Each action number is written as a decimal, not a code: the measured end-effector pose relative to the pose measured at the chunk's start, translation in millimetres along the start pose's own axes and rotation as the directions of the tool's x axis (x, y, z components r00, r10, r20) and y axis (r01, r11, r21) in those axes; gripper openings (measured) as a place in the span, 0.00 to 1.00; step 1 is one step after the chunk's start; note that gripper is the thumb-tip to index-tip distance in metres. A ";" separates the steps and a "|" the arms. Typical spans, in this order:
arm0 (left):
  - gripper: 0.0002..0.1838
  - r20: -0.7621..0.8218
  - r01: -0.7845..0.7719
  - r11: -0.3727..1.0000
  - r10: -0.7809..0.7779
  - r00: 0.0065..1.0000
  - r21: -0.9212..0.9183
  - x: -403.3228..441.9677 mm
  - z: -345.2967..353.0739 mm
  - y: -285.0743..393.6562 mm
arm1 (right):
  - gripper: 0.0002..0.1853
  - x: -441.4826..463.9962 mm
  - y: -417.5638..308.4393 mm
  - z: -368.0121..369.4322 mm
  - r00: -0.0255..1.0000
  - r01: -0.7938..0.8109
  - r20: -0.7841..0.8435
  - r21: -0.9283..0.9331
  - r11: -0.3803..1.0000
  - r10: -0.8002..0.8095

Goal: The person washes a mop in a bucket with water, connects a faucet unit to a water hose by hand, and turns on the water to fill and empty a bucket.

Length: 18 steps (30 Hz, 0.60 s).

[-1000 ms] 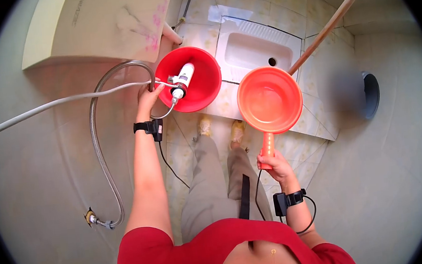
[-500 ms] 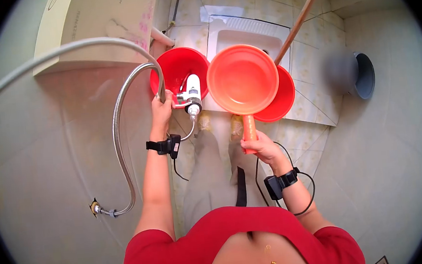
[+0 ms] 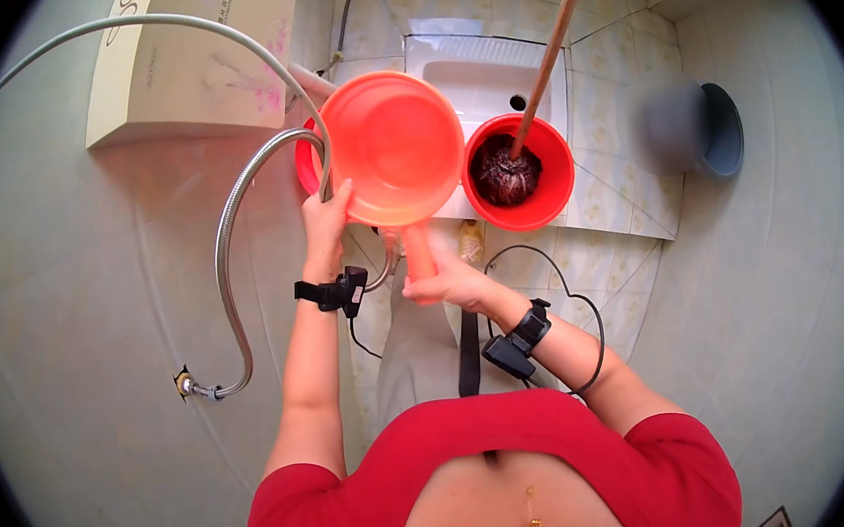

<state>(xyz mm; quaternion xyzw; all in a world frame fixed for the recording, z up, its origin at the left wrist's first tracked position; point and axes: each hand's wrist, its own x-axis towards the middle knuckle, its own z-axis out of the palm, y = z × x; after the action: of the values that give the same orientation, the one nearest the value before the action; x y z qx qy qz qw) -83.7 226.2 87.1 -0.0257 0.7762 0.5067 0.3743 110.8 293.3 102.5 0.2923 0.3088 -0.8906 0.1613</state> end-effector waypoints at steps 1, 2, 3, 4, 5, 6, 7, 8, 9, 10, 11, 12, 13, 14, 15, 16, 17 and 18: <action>0.14 -0.017 0.022 0.999 -0.021 1.000 0.033 0.4 -4.3 -4.2 | 0.23 -0.5 3.0 0.8 1.000 -0.009 0.008 -0.082 0.997 0.010; 0.14 -0.011 0.019 0.999 -0.019 1.000 0.037 0.8 -6.8 -8.1 | 0.23 -2.3 4.7 -0.8 1.000 -0.004 0.004 -0.078 0.997 0.004; 0.16 0.004 0.032 0.994 -0.033 0.999 0.105 -2.4 -7.1 -4.3 | 0.23 -5.4 1.5 -0.8 0.999 0.013 0.032 -0.040 0.999 -0.011; 0.17 0.015 0.053 0.983 -0.057 0.998 0.175 -6.6 -5.8 -0.1 | 0.24 -9.7 -2.3 -0.9 0.998 0.020 0.059 0.005 1.000 -0.021; 0.17 0.017 0.055 0.982 -0.059 0.998 0.179 -10.4 -5.1 2.7 | 0.24 -12.6 -4.2 -0.7 0.998 0.020 0.057 0.009 1.000 -0.021; 0.19 0.022 0.065 0.975 -0.071 0.997 0.215 -14.0 -4.5 6.0 | 0.22 -14.6 -6.1 -0.8 0.998 0.000 0.070 0.090 0.996 -0.007; 0.20 0.024 0.077 0.965 -0.086 0.996 0.253 -18.7 -4.3 9.9 | 0.20 -16.9 -7.7 0.7 0.996 -0.023 0.086 0.172 0.985 0.008; 0.20 0.022 0.077 0.963 -0.085 0.996 0.257 -23.8 -3.2 12.5 | 0.20 -17.4 -8.9 3.1 0.996 -0.022 0.089 0.176 0.984 0.007; 0.21 0.002 0.056 0.968 -0.058 0.998 0.243 -30.6 -0.2 15.1 | 0.21 -17.8 -10.8 5.1 0.995 -0.003 0.099 0.248 0.969 -0.022; 0.21 -0.017 0.035 0.972 -0.031 0.999 0.232 -37.1 1.9 19.1 | 0.21 -17.4 -12.5 7.5 0.993 0.015 0.108 0.322 0.947 -0.052; 0.21 -0.018 0.035 0.971 -0.032 0.999 0.237 -43.9 3.6 24.5 | 0.21 -13.6 -9.7 6.2 0.992 0.015 0.110 0.327 0.945 -0.054; 0.21 -0.009 0.044 0.969 -0.043 0.999 0.241 -49.7 4.7 28.8 | 0.23 -7.4 -10.0 5.1 0.990 0.023 0.120 0.331 0.943 -0.067; 0.20 -0.001 0.055 0.967 -0.057 0.998 0.247 -54.7 6.0 33.2 | 0.25 -2.5 -10.4 4.6 0.988 0.030 0.132 0.337 0.941 -0.078; 0.20 -0.004 0.055 0.967 -0.056 0.998 0.250 -59.4 8.7 37.4 | 0.25 -0.6 -10.0 4.3 0.988 0.030 0.135 0.340 0.940 -0.080; 0.19 0.054 0.008 0.954 -0.025 0.998 0.298 -63.4 10.7 40.0 | 0.27 -5.6 -25.8 12.3 0.987 0.079 0.108 0.314 0.946 -0.118; 0.18 0.111 -0.038 0.938 0.000 0.994 0.345 -66.8 12.1 42.3 | 0.28 -6.9 -36.4 16.8 0.984 0.126 0.084 0.290 0.949 -0.156; 0.18 0.110 -0.040 0.937 0.001 0.994 0.348 -68.9 11.4 44.2 | 0.27 -1.1 -38.6 16.4 0.987 0.082 0.115 0.220 0.972 -0.110; 0.16 0.165 -0.077 0.918 0.013 0.986 0.388 -70.0 10.8 46.6 | 0.27 0.1 -44.4 20.6 0.987 0.084 0.118 0.225 0.971 -0.113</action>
<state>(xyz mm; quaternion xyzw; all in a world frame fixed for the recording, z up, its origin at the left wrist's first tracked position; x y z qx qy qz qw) -47.0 233.7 163.1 0.1083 0.8301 0.3495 0.4208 81.3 313.6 135.8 0.2339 0.2117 -0.9433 0.1032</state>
